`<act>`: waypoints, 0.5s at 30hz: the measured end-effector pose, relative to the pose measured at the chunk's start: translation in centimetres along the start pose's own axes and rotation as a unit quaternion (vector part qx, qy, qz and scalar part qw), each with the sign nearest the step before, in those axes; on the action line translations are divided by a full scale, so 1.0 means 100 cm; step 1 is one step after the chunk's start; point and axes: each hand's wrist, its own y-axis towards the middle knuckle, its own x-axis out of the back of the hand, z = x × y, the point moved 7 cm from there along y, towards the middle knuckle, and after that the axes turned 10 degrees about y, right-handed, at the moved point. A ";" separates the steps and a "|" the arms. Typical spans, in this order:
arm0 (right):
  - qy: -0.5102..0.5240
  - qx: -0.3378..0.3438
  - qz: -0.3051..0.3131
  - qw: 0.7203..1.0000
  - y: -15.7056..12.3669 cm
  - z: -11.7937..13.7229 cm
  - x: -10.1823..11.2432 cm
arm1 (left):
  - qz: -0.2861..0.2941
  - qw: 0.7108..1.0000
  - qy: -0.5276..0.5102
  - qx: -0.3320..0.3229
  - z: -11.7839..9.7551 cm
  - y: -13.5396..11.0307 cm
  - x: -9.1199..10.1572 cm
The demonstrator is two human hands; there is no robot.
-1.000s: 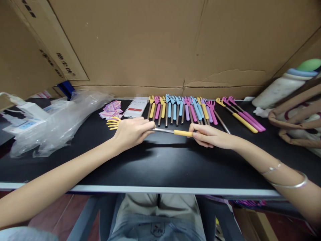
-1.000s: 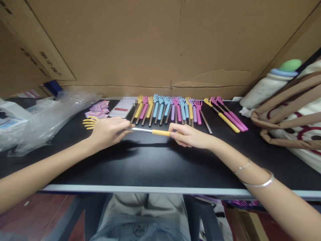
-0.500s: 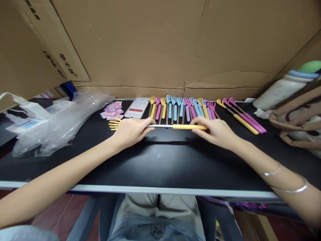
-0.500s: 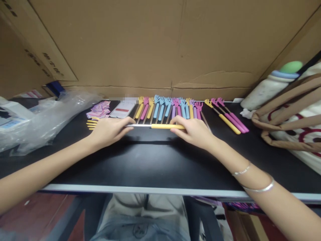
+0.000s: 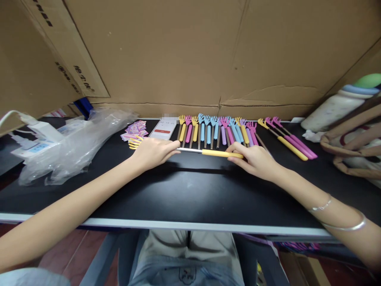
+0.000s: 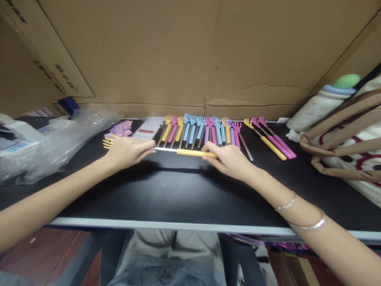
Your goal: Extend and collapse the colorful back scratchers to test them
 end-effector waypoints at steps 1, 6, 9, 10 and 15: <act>0.008 0.000 0.006 1.000 0.000 0.001 -0.001 | -0.001 1.000 -0.002 0.003 0.000 0.000 0.000; 0.061 -0.004 0.018 0.998 0.000 0.004 -0.003 | -0.005 1.000 -0.008 0.011 0.000 -0.003 -0.001; 0.116 -0.006 0.032 0.993 0.000 0.006 -0.003 | -0.022 1.000 -0.007 -0.004 -0.003 -0.004 0.000; 0.139 -0.011 0.038 0.989 0.000 0.006 -0.004 | -0.031 0.999 -0.006 -0.007 -0.004 -0.004 0.000; 0.276 -0.059 0.084 0.956 -0.001 0.003 -0.012 | -0.027 1.000 -0.001 -0.014 -0.006 -0.006 0.001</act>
